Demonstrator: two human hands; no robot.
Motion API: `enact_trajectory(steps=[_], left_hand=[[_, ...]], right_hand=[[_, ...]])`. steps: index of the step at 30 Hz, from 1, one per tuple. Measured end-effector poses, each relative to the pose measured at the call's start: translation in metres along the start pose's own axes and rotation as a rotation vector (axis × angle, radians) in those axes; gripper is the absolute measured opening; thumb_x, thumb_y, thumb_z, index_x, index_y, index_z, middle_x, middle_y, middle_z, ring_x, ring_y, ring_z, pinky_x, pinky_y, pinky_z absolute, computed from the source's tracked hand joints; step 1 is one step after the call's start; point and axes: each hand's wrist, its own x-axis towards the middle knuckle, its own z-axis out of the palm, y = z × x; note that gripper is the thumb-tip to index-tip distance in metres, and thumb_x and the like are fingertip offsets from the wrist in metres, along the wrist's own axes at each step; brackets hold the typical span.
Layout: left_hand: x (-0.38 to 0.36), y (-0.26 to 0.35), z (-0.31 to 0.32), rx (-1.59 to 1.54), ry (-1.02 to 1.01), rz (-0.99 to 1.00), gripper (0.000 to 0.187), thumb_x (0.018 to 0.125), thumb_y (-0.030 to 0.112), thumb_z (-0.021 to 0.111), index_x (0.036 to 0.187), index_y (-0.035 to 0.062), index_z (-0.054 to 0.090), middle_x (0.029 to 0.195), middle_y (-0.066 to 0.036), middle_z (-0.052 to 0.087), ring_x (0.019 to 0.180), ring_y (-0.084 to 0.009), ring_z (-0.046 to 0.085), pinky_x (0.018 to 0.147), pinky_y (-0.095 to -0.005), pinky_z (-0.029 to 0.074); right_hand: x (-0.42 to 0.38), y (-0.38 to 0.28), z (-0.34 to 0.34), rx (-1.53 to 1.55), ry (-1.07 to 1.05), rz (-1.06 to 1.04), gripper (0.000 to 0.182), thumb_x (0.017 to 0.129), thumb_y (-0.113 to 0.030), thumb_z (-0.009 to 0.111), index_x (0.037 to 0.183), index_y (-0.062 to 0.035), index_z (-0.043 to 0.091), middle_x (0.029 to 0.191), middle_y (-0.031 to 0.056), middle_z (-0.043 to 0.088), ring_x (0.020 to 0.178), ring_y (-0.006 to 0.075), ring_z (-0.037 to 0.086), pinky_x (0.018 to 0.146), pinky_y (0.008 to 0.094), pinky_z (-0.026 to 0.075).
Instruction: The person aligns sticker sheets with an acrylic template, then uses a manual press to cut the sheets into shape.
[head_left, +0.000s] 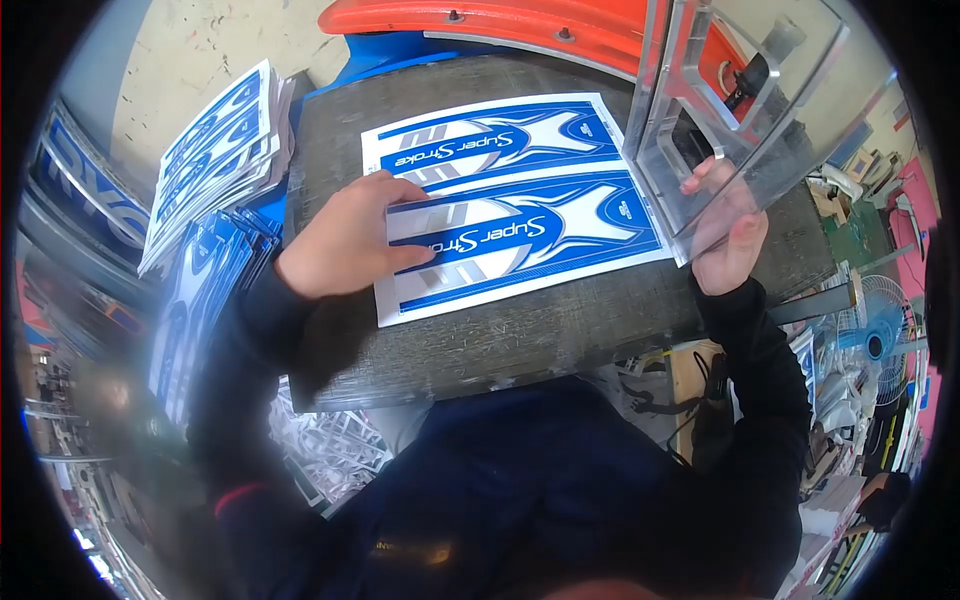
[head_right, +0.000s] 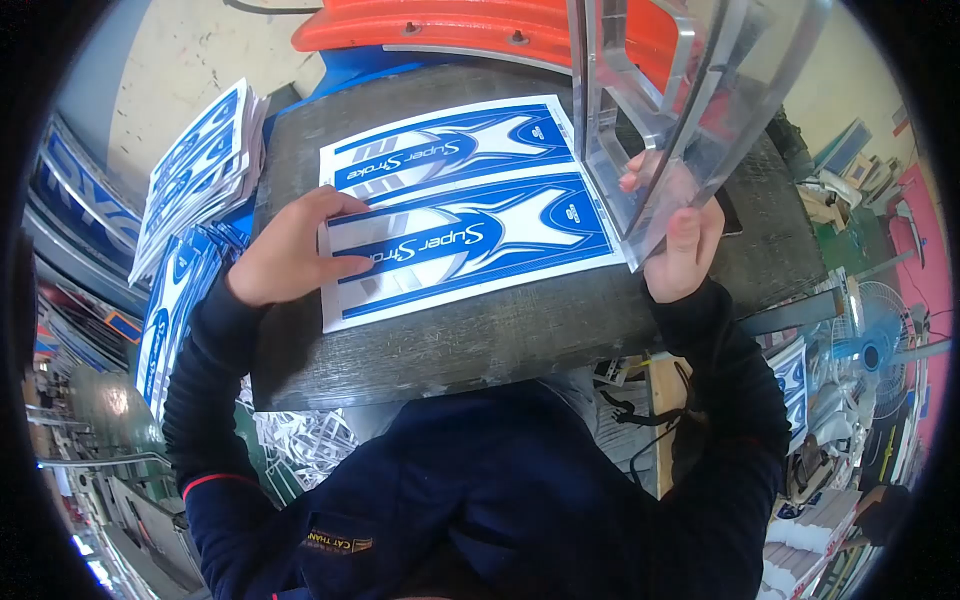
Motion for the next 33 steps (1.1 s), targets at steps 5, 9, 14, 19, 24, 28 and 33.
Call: enact_trajectory(steps=[5, 9, 14, 19, 24, 28, 33], left_hand=[[-0.027, 0.049, 0.014, 0.089, 0.131, 0.497, 0.022, 0.083, -0.003, 0.072, 0.105, 0.0018, 0.073, 0.102, -0.014, 0.067, 0.096, -0.0316, 0.066, 0.083, -0.0377, 0.052], [-0.048, 0.064, 0.025, -0.040, 0.217, 0.498, 0.014, 0.088, 0.001, 0.070, 0.102, 0.0005, 0.073, 0.097, -0.011, 0.069, 0.079, -0.0241, 0.069, 0.071, -0.0342, 0.054], [-0.065, -0.003, 0.031, -0.818, 0.492, -0.175, 0.019, 0.104, 0.015, 0.058, 0.111, 0.0000, 0.066, 0.092, -0.001, 0.069, 0.076, -0.0077, 0.066, 0.059, -0.0241, 0.055], [-0.098, -0.025, 0.003, -0.708, 1.123, -0.054, 0.026, 0.104, 0.017, 0.057, 0.120, -0.0027, 0.062, 0.100, -0.004, 0.070, 0.078, -0.0088, 0.067, 0.060, -0.0273, 0.059], [-0.187, -0.052, -0.066, -0.474, 1.251, -0.165, 0.034, 0.102, 0.014, 0.060, 0.132, -0.0029, 0.060, 0.104, 0.000, 0.070, 0.083, -0.0027, 0.065, 0.066, -0.0144, 0.049], [-0.292, -0.105, -0.102, -0.390, 0.887, -0.557, 0.033, 0.101, 0.018, 0.061, 0.130, 0.0029, 0.063, 0.099, 0.004, 0.069, 0.077, -0.0006, 0.061, 0.065, -0.0153, 0.047], [-0.340, -0.162, -0.105, 0.396, 0.758, -0.764, 0.046, 0.095, 0.024, 0.069, 0.134, 0.0010, 0.059, 0.109, -0.008, 0.069, 0.096, -0.0168, 0.066, 0.080, -0.0303, 0.052]], right_hand=[[-0.001, 0.001, -0.001, -0.003, 0.012, 0.015, 0.080, 0.097, -0.067, 0.048, 0.119, 0.0094, 0.057, 0.110, 0.0133, 0.060, 0.101, 0.0200, 0.057, 0.092, 0.0349, 0.044], [-0.001, 0.000, -0.001, -0.036, 0.003, 0.027, 0.083, 0.096, -0.069, 0.047, 0.118, 0.0099, 0.057, 0.109, 0.0135, 0.060, 0.102, 0.0202, 0.056, 0.092, 0.0346, 0.043], [-0.003, 0.005, 0.002, -0.043, 0.055, -0.038, 0.081, 0.098, -0.067, 0.045, 0.115, 0.0106, 0.058, 0.110, 0.0176, 0.060, 0.102, 0.0240, 0.057, 0.093, 0.0374, 0.043], [-0.011, 0.022, -0.010, -0.115, 0.097, -0.086, 0.076, 0.102, -0.063, 0.037, 0.114, 0.0083, 0.059, 0.120, 0.0229, 0.059, 0.103, 0.0277, 0.056, 0.095, 0.0407, 0.042], [-0.012, 0.023, -0.014, -0.008, 0.078, -0.047, 0.075, 0.102, -0.063, 0.033, 0.129, 0.0053, 0.048, 0.129, 0.0211, 0.053, 0.110, 0.0264, 0.052, 0.098, 0.0408, 0.039], [-0.011, 0.021, -0.019, -0.018, 0.043, -0.027, 0.075, 0.102, -0.063, 0.033, 0.133, 0.0039, 0.045, 0.128, 0.0200, 0.052, 0.109, 0.0265, 0.051, 0.098, 0.0408, 0.038], [-0.011, 0.020, -0.013, 0.011, 0.031, -0.052, 0.074, 0.102, -0.062, 0.038, 0.130, 0.0060, 0.047, 0.126, 0.0201, 0.053, 0.109, 0.0250, 0.051, 0.097, 0.0400, 0.038]])
